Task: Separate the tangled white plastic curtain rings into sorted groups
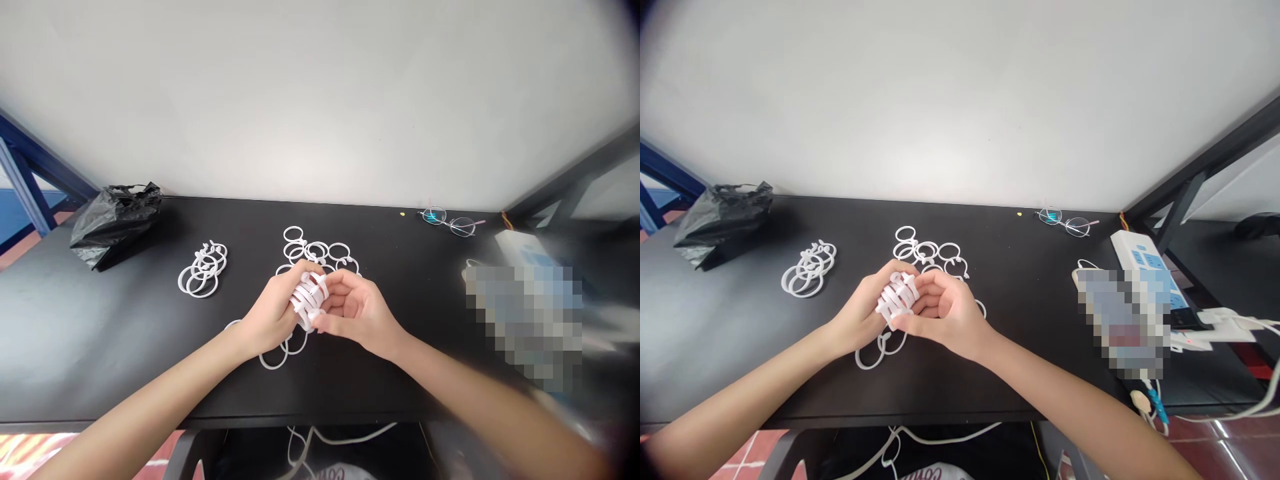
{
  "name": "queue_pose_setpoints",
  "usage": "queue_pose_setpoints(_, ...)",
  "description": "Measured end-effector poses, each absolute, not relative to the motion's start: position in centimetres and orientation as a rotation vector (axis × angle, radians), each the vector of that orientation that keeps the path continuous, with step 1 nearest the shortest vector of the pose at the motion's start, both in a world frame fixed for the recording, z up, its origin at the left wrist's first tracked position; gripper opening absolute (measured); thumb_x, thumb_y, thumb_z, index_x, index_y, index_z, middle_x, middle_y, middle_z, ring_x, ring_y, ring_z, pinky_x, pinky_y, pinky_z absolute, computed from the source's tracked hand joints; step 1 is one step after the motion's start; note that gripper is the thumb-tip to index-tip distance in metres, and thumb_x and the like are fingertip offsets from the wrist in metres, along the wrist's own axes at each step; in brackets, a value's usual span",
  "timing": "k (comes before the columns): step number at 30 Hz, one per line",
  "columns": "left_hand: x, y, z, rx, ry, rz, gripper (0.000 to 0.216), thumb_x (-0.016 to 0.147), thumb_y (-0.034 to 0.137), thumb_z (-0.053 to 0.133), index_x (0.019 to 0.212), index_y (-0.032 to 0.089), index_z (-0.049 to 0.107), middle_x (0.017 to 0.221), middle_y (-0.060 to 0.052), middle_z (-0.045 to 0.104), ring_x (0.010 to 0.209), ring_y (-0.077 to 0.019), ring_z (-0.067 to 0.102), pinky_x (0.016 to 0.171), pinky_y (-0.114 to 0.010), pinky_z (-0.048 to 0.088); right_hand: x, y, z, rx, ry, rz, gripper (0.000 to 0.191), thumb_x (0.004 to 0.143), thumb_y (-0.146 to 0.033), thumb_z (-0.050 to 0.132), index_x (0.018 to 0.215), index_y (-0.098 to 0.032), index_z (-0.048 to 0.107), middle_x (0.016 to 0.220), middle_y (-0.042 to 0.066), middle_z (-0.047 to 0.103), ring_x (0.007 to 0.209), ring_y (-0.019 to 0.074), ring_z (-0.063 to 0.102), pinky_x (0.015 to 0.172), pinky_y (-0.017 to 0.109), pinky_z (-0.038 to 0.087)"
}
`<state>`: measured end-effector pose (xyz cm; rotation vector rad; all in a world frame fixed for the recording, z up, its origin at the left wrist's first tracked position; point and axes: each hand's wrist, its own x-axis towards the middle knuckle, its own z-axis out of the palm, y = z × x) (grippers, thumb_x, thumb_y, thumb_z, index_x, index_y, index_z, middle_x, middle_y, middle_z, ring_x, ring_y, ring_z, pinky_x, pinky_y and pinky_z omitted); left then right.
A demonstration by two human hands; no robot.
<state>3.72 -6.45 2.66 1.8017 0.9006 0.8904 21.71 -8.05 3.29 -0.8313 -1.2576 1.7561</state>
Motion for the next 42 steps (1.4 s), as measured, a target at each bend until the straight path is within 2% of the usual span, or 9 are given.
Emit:
queue_pose_setpoints(7, 3.7, -6.3, 2.7, 1.550, 0.640, 0.775, 0.034, 0.091, 0.028, 0.058, 0.124, 0.022, 0.051, 0.073, 0.001, 0.063, 0.058, -0.0129, 0.062, 0.053, -0.023, 0.046, 21.8, -7.8, 3.4, -0.833, -1.328, 1.817, 0.024, 0.082, -0.037, 0.073, 0.082, -0.013, 0.072, 0.072, 0.004, 0.072, 0.063, 0.0155, 0.072, 0.052, 0.023, 0.057)
queue_pose_setpoints(11, 4.0, -6.3, 2.9, 1.486, 0.638, 0.723, 0.035, 0.091, 0.032, 0.059, 0.122, 0.017, 0.054, 0.072, -0.002, 0.068, 0.065, -0.0175, 0.066, 0.056, -0.026, 0.049, 21.7, -8.2, 3.2, -0.881, -1.330, 1.750, 0.026, 0.085, -0.039, 0.070, 0.077, -0.014, 0.068, 0.065, 0.002, 0.069, 0.052, 0.0138, 0.069, 0.044, 0.019, 0.050)
queue_pose_setpoints(17, 3.8, -6.1, 3.4, 1.227, 0.821, 0.673, 0.034, 0.086, 0.030, 0.062, 0.119, 0.020, 0.062, 0.086, -0.005, 0.072, 0.066, -0.0189, 0.068, 0.055, -0.027, 0.051, 21.6, -8.6, 3.4, -0.797, -1.446, 1.777, 0.030, 0.072, -0.023, 0.082, 0.096, -0.017, 0.065, 0.088, 0.005, 0.073, 0.081, 0.0171, 0.072, 0.064, 0.025, 0.057)
queue_pose_setpoints(20, 4.0, -6.2, 3.3, 1.179, 0.802, 0.669, 0.033, 0.084, 0.027, 0.063, 0.116, 0.021, 0.065, 0.093, -0.006, 0.072, 0.079, -0.0209, 0.070, 0.062, -0.028, 0.053, 21.4, -8.9, 3.3, -0.848, -1.482, 1.724, 0.029, 0.068, -0.018, 0.084, 0.091, -0.016, 0.067, 0.080, 0.002, 0.074, 0.072, 0.0152, 0.071, 0.066, 0.025, 0.057)
queue_pose_setpoints(24, 4.5, -6.5, 2.7, 1.167, 0.699, 0.645, 0.039, 0.079, 0.022, 0.067, 0.117, 0.019, 0.061, 0.069, 0.000, 0.067, 0.055, -0.0154, 0.065, 0.047, -0.023, 0.047, 21.4, -8.9, 3.2, -0.913, -1.432, 1.784, 0.018, 0.076, -0.029, 0.080, 0.081, -0.014, 0.070, 0.068, 0.003, 0.072, 0.051, 0.0127, 0.067, 0.043, 0.019, 0.047)
queue_pose_setpoints(27, 4.8, -6.8, 2.5, 1.174, 0.595, 0.666, 0.042, 0.080, 0.021, 0.067, 0.120, 0.016, 0.056, 0.055, 0.005, 0.060, 0.048, -0.0164, 0.064, 0.042, -0.021, 0.045, 21.3, -8.8, 3.1, -0.897, -1.402, 1.789, 0.024, 0.081, -0.034, 0.075, 0.076, -0.012, 0.071, 0.073, 0.007, 0.074, 0.052, 0.0143, 0.069, 0.036, 0.016, 0.040)
queue_pose_setpoints(32, 4.6, -6.8, 2.4, 1.258, 0.535, 0.692, 0.046, 0.082, 0.019, 0.065, 0.125, 0.017, 0.050, 0.071, 0.001, 0.067, 0.049, -0.0138, 0.066, 0.045, -0.021, 0.050, 21.1, -8.7, 3.1, -0.826, -1.365, 1.835, 0.024, 0.084, -0.035, 0.071, 0.085, -0.010, 0.072, 0.072, 0.005, 0.071, 0.058, 0.0130, 0.068, 0.039, 0.016, 0.047)
queue_pose_setpoints(36, 4.3, -6.2, 2.5, 1.313, 0.672, 0.717, 0.039, 0.083, 0.019, 0.061, 0.122, 0.017, 0.057, 0.086, -0.004, 0.071, 0.052, -0.0112, 0.064, 0.043, -0.018, 0.046, 21.2, -8.9, 3.5, -0.779, -1.352, 1.923, 0.026, 0.073, -0.025, 0.082, 0.093, -0.013, 0.070, 0.079, 0.003, 0.070, 0.063, 0.0104, 0.066, 0.051, 0.018, 0.056)
queue_pose_setpoints(42, 4.3, -6.0, 2.1, 1.400, 0.676, 0.711, 0.041, 0.081, 0.019, 0.062, 0.122, 0.014, 0.058, 0.063, 0.000, 0.066, 0.050, -0.0141, 0.063, 0.045, -0.021, 0.046, 21.1, -8.8, 3.6, -0.824, -1.303, 1.884, 0.023, 0.084, -0.033, 0.073, 0.084, -0.010, 0.072, 0.071, 0.006, 0.073, 0.064, 0.0149, 0.073, 0.057, 0.021, 0.059)
